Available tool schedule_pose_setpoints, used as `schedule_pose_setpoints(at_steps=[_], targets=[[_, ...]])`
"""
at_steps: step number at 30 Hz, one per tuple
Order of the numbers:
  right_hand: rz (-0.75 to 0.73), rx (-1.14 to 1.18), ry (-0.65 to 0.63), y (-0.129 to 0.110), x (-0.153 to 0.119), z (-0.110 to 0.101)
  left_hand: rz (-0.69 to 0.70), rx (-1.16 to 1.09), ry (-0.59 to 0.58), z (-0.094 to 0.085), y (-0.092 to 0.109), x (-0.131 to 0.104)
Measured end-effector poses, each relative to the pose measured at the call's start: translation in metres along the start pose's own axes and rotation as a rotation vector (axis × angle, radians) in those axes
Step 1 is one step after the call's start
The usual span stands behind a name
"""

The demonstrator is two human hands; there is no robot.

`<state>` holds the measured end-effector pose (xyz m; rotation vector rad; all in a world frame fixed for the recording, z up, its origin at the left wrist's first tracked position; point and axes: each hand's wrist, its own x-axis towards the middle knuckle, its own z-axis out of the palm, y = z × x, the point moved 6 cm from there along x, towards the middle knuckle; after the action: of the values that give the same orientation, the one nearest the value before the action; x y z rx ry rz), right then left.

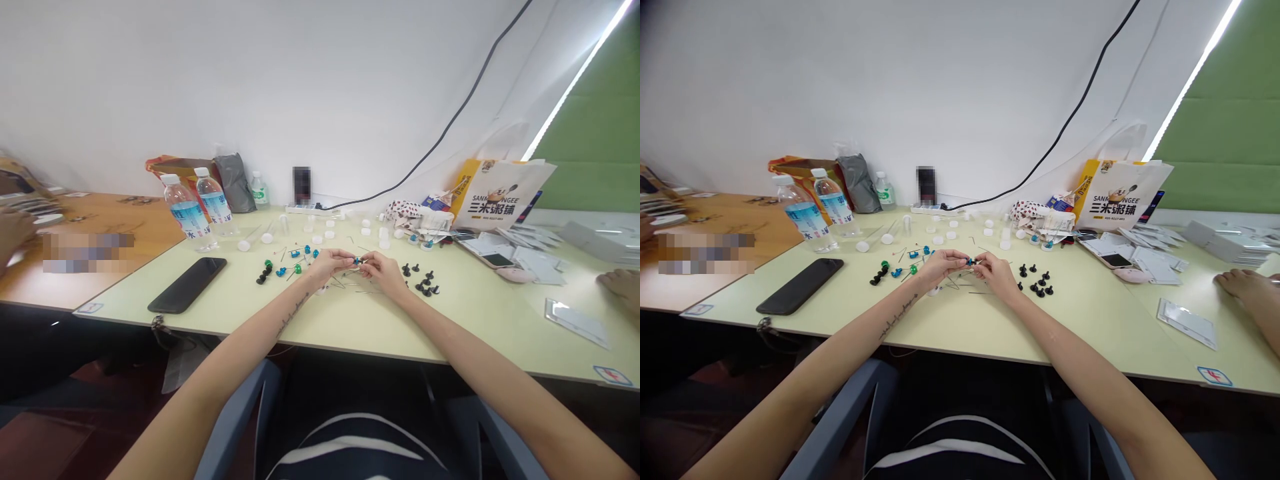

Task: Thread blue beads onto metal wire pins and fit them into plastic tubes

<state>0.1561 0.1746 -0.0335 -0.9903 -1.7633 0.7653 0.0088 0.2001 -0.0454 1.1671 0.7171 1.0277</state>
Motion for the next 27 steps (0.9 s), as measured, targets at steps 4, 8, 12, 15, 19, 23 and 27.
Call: schedule_pose_setpoints(at_steps=[4,8,12,15,19,23,27], targets=[[0.003,-0.002,-0.001,0.0007,0.0004,0.0,0.001,-0.006,0.002,0.0013,0.0014,-0.0007],[0.006,-0.003,-0.004,0.0009,0.0005,0.0003,-0.004,-0.008,0.024,0.0012,0.0027,-0.0016],[0.001,-0.006,-0.004,-0.0003,0.0,0.0004,0.003,-0.013,0.043,0.0015,0.0049,-0.0031],[-0.006,-0.005,-0.008,-0.0009,-0.0002,0.0007,-0.002,-0.015,0.038,0.0024,0.005,-0.0033],[-0.005,-0.01,-0.001,-0.0002,-0.0001,0.0005,0.002,-0.018,0.018,0.0028,0.0042,-0.0024],[-0.007,-0.013,-0.001,-0.0011,-0.0002,0.0003,0.005,-0.019,0.006,0.0019,0.0024,-0.0014],[-0.004,-0.005,-0.002,-0.0019,-0.0004,0.0,0.003,-0.009,0.005,0.0012,0.0013,-0.0008]])
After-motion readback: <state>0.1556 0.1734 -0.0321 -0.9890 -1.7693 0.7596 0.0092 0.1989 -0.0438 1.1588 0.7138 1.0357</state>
